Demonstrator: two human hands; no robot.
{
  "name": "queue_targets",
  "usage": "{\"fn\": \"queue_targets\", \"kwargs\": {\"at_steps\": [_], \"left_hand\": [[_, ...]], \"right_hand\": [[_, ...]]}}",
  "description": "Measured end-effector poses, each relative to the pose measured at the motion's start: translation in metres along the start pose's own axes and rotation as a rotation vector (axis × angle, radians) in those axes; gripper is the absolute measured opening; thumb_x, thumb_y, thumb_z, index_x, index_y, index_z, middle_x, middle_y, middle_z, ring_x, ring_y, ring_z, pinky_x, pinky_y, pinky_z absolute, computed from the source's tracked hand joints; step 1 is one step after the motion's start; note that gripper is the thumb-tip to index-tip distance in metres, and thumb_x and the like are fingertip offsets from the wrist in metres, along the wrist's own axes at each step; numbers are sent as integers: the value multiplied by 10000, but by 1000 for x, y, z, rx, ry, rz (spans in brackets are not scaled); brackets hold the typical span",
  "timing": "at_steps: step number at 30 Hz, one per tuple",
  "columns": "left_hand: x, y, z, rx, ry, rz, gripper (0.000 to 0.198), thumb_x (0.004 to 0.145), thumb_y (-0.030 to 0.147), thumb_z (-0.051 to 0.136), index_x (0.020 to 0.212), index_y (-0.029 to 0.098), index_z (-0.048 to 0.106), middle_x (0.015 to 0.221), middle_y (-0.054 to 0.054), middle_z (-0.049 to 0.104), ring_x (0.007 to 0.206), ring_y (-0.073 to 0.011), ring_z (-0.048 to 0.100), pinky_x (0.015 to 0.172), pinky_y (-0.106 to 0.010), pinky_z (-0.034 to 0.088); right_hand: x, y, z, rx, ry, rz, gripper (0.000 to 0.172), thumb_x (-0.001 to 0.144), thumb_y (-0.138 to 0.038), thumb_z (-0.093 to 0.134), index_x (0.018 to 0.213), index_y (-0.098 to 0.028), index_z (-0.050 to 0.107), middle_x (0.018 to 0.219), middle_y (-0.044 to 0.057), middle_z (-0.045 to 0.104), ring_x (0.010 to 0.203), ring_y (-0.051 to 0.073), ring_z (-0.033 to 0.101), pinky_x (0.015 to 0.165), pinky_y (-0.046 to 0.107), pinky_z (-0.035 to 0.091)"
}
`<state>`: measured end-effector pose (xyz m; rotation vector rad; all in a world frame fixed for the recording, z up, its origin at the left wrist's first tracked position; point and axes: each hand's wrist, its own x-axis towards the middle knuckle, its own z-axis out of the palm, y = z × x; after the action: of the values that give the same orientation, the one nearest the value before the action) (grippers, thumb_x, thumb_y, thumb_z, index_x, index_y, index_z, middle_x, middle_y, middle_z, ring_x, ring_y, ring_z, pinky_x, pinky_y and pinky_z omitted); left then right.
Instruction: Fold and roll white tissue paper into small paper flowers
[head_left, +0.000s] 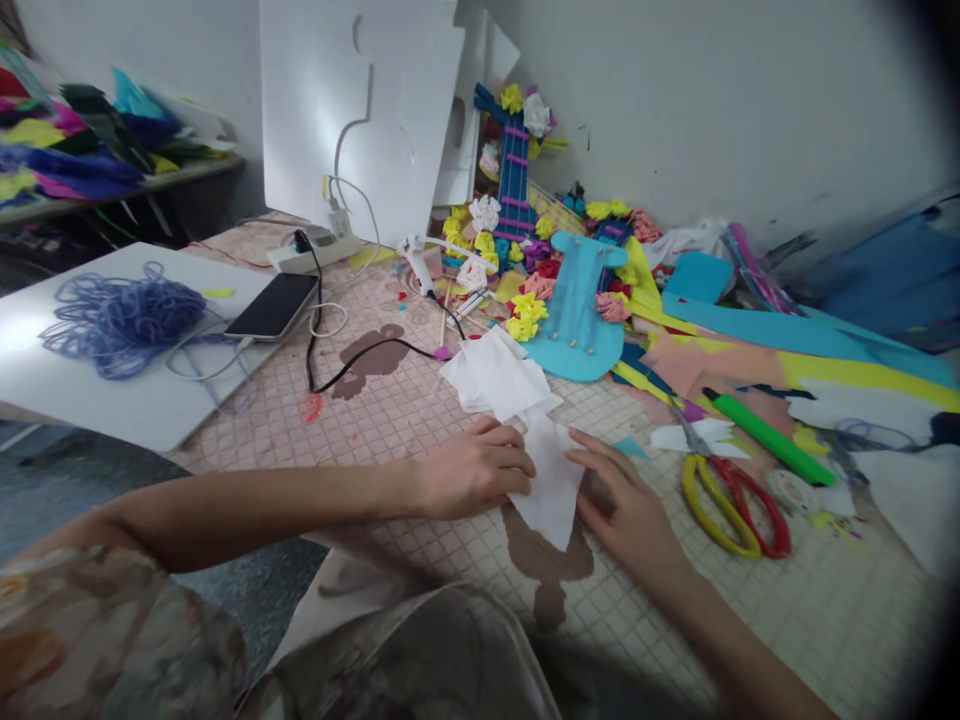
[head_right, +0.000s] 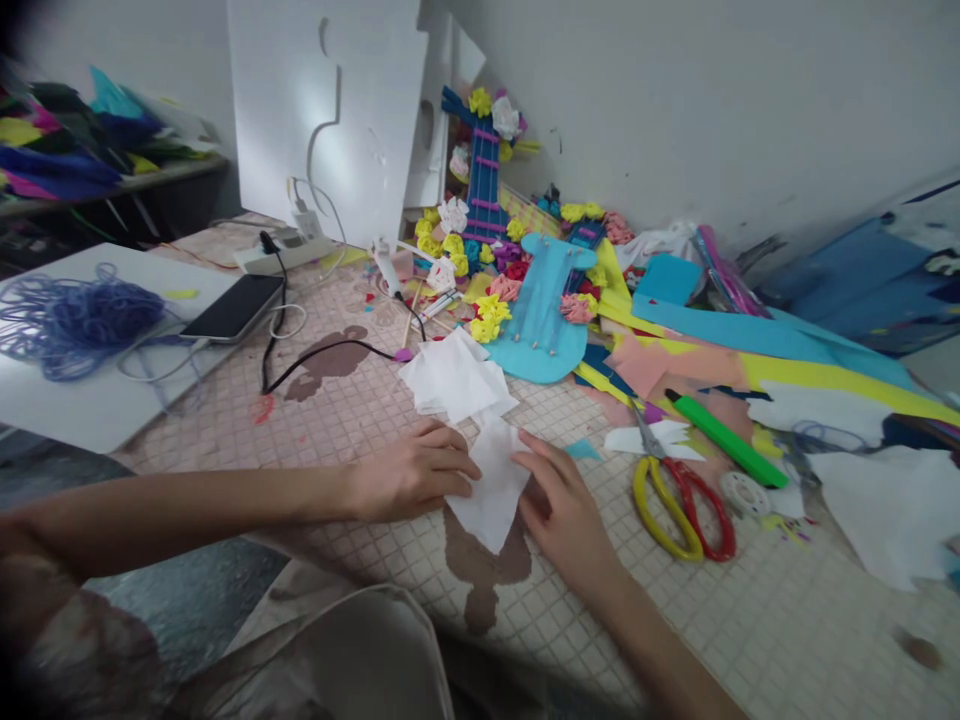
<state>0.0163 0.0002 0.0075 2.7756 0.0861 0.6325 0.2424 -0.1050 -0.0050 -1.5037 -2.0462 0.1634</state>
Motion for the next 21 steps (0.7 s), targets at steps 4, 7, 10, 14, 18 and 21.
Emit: {"fn": "queue_targets", "kwargs": {"at_steps": [4, 7, 10, 14, 18, 21], "left_hand": [[-2, -1, 5, -34, -38, -21, 178, 822, 103, 545, 964, 187, 613, 1053, -19, 671, 1074, -201, 517, 942, -375, 295], [-1, -1, 4, -90, -60, -60, 231, 834, 122, 530, 1055, 167, 580, 1041, -54, 659, 1069, -201, 521, 946, -357, 307], [0, -3, 0, -170, -108, -59, 261, 803, 127, 571, 1061, 167, 572, 1054, -66, 653, 1089, -211, 511, 954, -345, 320], [0, -9, -4, -264, -146, -5, 117, 835, 132, 566, 912, 203, 618, 1081, -39, 660, 1072, -187, 530, 967, -333, 322], [2, -13, -5, -341, -131, 6, 99, 885, 225, 559, 857, 205, 652, 1048, -42, 676, 1017, -173, 562, 949, -326, 341], [5, -15, -3, -416, -120, -42, 93, 874, 222, 581, 847, 194, 665, 1017, -47, 683, 969, -155, 581, 936, -305, 353]], "right_hand": [[-8, -4, 0, -69, 43, -74, 382, 835, -86, 528, 1193, -214, 495, 1120, 114, 496, 1018, 236, 534, 842, 389, 497], [-16, -11, -3, -11, -81, -187, 335, 861, -69, 500, 1151, -237, 500, 1112, 95, 495, 956, 195, 561, 750, 307, 513], [-22, -14, -4, 38, -218, -237, 294, 885, -57, 468, 1106, -246, 507, 1144, 80, 516, 968, 179, 570, 768, 293, 505], [-19, -13, -5, 152, -274, -166, 259, 892, -42, 445, 1041, -235, 531, 1095, 64, 545, 976, 164, 564, 804, 283, 484], [-11, -16, -8, 260, -293, -81, 181, 908, -90, 470, 962, -232, 567, 1025, 48, 554, 920, 150, 564, 757, 262, 469], [-5, -22, -10, 286, -303, 35, 122, 913, -139, 489, 898, -219, 580, 965, 44, 548, 872, 156, 557, 718, 272, 459]]}}
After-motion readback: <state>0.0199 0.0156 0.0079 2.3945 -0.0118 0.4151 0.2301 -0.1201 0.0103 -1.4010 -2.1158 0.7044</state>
